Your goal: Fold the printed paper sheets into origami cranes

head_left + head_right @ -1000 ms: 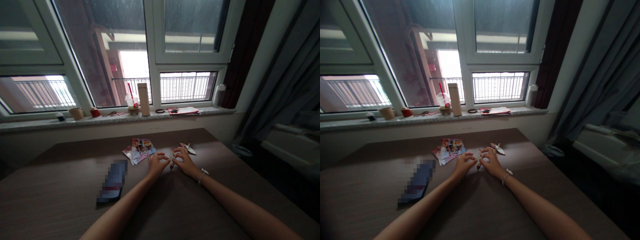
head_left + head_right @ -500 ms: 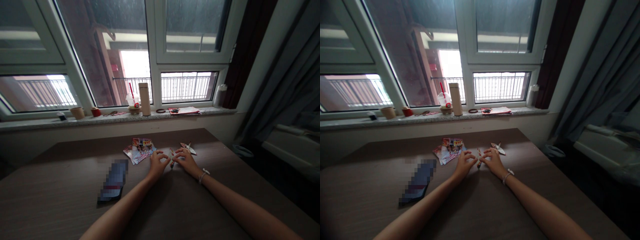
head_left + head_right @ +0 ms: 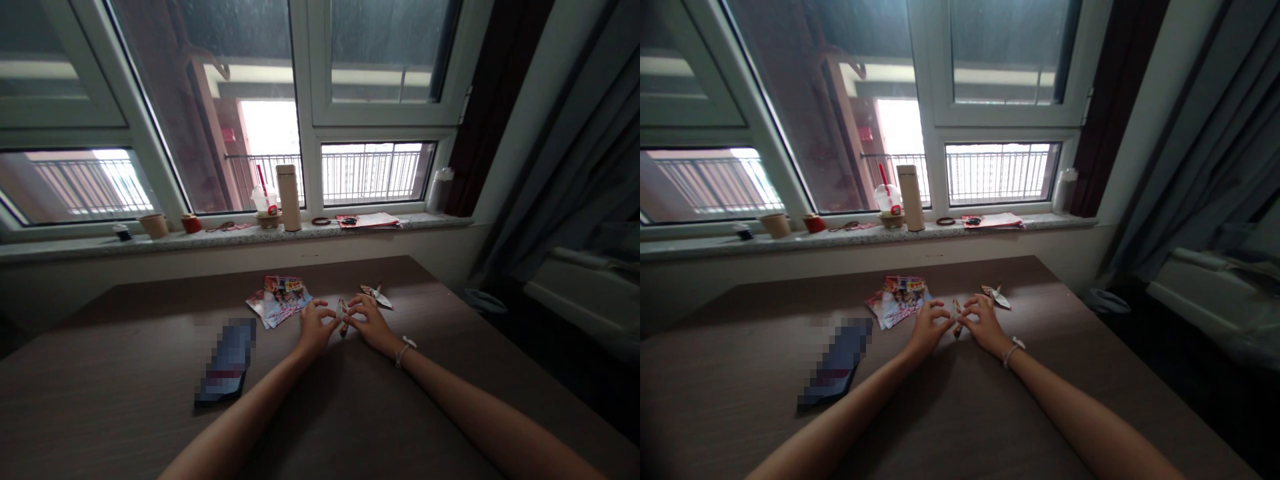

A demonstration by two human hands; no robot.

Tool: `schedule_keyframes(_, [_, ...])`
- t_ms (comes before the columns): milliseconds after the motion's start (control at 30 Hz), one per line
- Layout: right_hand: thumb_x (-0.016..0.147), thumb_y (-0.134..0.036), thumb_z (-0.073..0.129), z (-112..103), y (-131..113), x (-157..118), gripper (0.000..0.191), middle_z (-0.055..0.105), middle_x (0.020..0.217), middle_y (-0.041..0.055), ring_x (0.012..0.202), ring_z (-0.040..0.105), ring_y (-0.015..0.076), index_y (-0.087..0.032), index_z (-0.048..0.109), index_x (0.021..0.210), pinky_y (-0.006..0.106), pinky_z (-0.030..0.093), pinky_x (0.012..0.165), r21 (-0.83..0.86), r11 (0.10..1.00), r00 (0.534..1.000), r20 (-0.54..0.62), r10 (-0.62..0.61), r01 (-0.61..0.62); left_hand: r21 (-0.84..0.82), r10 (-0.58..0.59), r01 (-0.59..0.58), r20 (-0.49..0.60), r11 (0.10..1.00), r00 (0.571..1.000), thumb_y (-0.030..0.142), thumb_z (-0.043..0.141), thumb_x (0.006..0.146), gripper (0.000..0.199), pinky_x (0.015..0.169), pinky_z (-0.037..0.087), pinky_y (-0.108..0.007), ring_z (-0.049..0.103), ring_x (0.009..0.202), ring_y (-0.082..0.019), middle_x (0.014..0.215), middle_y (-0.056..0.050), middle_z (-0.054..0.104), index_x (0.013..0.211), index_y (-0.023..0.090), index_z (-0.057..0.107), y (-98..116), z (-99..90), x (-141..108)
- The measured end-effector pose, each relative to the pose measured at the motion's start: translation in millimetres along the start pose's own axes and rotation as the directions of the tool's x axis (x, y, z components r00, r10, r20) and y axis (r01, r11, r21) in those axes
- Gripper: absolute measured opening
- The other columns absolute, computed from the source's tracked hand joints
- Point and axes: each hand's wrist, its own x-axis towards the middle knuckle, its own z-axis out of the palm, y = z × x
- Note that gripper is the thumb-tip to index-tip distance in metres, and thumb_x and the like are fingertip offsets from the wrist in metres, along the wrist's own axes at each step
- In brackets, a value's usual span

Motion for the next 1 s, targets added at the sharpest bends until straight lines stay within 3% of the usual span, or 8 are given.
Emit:
schedule_keyframes(300, [0.079, -0.032, 0.071, -3.0, 3.7, 1.7, 0.008, 0.064, 0.103, 0.0049, 0.121, 0.044, 0.0268, -0.025, 0.074, 0.077, 0.048, 0.027, 0.109, -0.003, 0.997, 0.997, 0.015, 0.072, -0.072, 0.018, -0.002, 0.002, 0.036, 1.0, 0.999, 0.024, 0.075, 0.076, 0.002, 0.107, 0.036, -0.044, 0.052, 0.114, -0.025, 0.112, -0.006, 0.06, 0.076, 0.022, 0.076, -5.6, -1.1, 2.8])
schedule_keyframes(567, [0.08, -0.036, 0.071, -3.2, -5.4, -1.1, 0.014, 0.061, 0.105, 0.0051, 0.119, 0.044, 0.0256, -0.025, 0.072, 0.073, 0.047, 0.028, 0.11, -0.024, 0.999, 0.999, 0.036, 0.027, -0.026, 0.032, -0.002, 0.002, -0.013, 0.999, 1.0, 0.023, 0.077, 0.072, 0.005, 0.106, 0.036, -0.045, 0.052, 0.114, -0.026, 0.112, -0.006, 0.058, 0.069, 0.021, 0.074, -5.6, -0.5, 0.2])
schedule_keyframes(800, [0.08, -0.037, 0.072, -4.9, -0.1, 1.8, 0.014, 0.062, 0.097, 0.0053, 0.112, 0.047, 0.0259, -0.025, 0.074, 0.073, 0.047, 0.029, 0.108, -0.021, 0.999, 0.999, -0.019, 0.03, -0.031, 0.026, 0.019, -0.019, -0.014, 0.999, 1.0, 0.023, 0.078, 0.073, 0.003, 0.107, 0.035, -0.046, 0.05, 0.116, -0.027, 0.115, -0.005, 0.06, 0.071, 0.023, 0.076, -3.4, -3.8, 1.2])
schedule_keyframes(1000, [0.084, -0.037, 0.067, -4.9, 6.6, 3.0, 0.014, 0.063, 0.103, 0.0049, 0.115, 0.047, 0.026, -0.027, 0.076, 0.082, 0.048, 0.029, 0.108, -0.028, 0.999, 0.998, -0.063, 0.027, -0.029, 0.011, 0.039, -0.039, -0.041, 0.999, 0.998, 0.021, 0.076, 0.076, 0.007, 0.107, 0.035, -0.047, 0.051, 0.116, -0.026, 0.115, -0.004, 0.061, 0.077, 0.028, 0.078, -4.2, -3.5, 0.1])
